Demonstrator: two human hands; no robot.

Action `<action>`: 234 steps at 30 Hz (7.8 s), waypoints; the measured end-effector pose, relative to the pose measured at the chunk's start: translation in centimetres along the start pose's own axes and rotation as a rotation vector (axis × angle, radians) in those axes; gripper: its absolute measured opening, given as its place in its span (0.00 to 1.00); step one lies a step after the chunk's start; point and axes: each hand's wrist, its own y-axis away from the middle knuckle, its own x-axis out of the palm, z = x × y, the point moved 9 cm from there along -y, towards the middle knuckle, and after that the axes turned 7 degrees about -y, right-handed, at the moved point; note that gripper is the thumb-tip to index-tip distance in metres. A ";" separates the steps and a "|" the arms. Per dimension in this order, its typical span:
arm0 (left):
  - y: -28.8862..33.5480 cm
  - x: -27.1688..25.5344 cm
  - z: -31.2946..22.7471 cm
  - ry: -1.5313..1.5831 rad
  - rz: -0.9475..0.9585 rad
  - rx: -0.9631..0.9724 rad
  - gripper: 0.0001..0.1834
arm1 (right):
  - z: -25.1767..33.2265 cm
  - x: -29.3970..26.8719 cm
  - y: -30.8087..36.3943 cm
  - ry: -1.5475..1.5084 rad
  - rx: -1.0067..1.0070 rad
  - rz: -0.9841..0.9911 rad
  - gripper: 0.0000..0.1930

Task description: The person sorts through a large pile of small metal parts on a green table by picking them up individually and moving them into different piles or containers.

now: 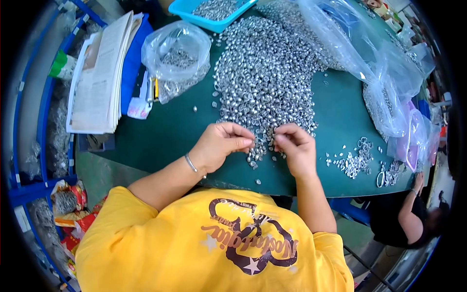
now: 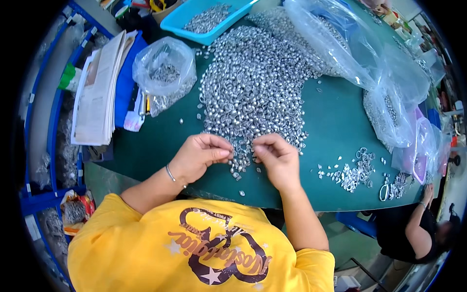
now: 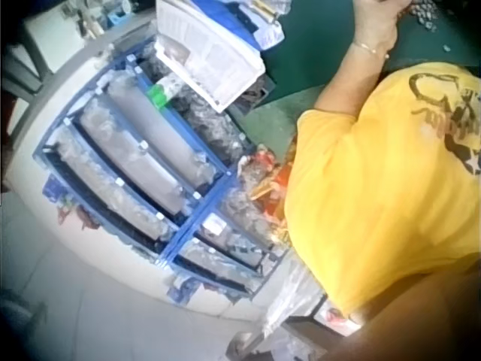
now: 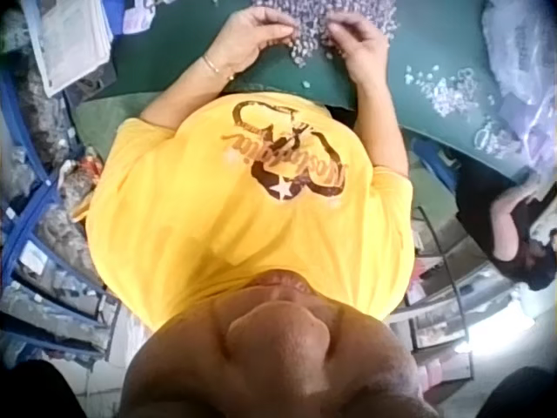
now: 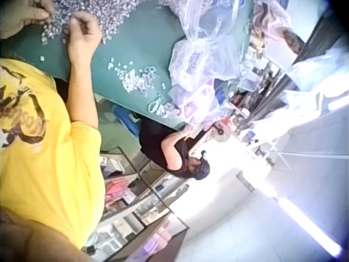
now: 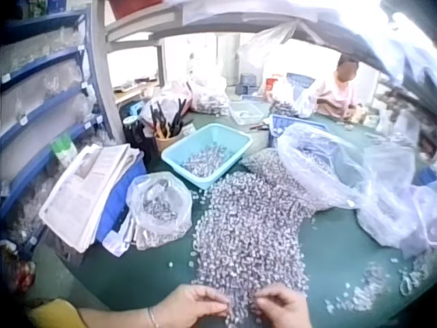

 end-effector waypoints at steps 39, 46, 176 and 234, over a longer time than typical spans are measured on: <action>0.4 -2.6 -1.0 -0.109 -0.072 0.032 0.05 | 3.0 6.6 -0.2 1.114 -0.381 0.134 0.06; 0.7 2.5 -5.4 -1.067 -0.078 0.766 0.05 | 2.0 2.7 -1.0 0.590 -0.151 0.083 0.03; 1.9 -4.4 -0.2 0.210 0.025 -0.098 0.10 | -1.9 7.4 -1.3 -0.496 0.396 0.209 0.07; 0.7 -3.1 -1.8 0.754 0.339 -0.100 0.09 | -0.7 8.0 -2.4 -0.612 0.393 0.290 0.13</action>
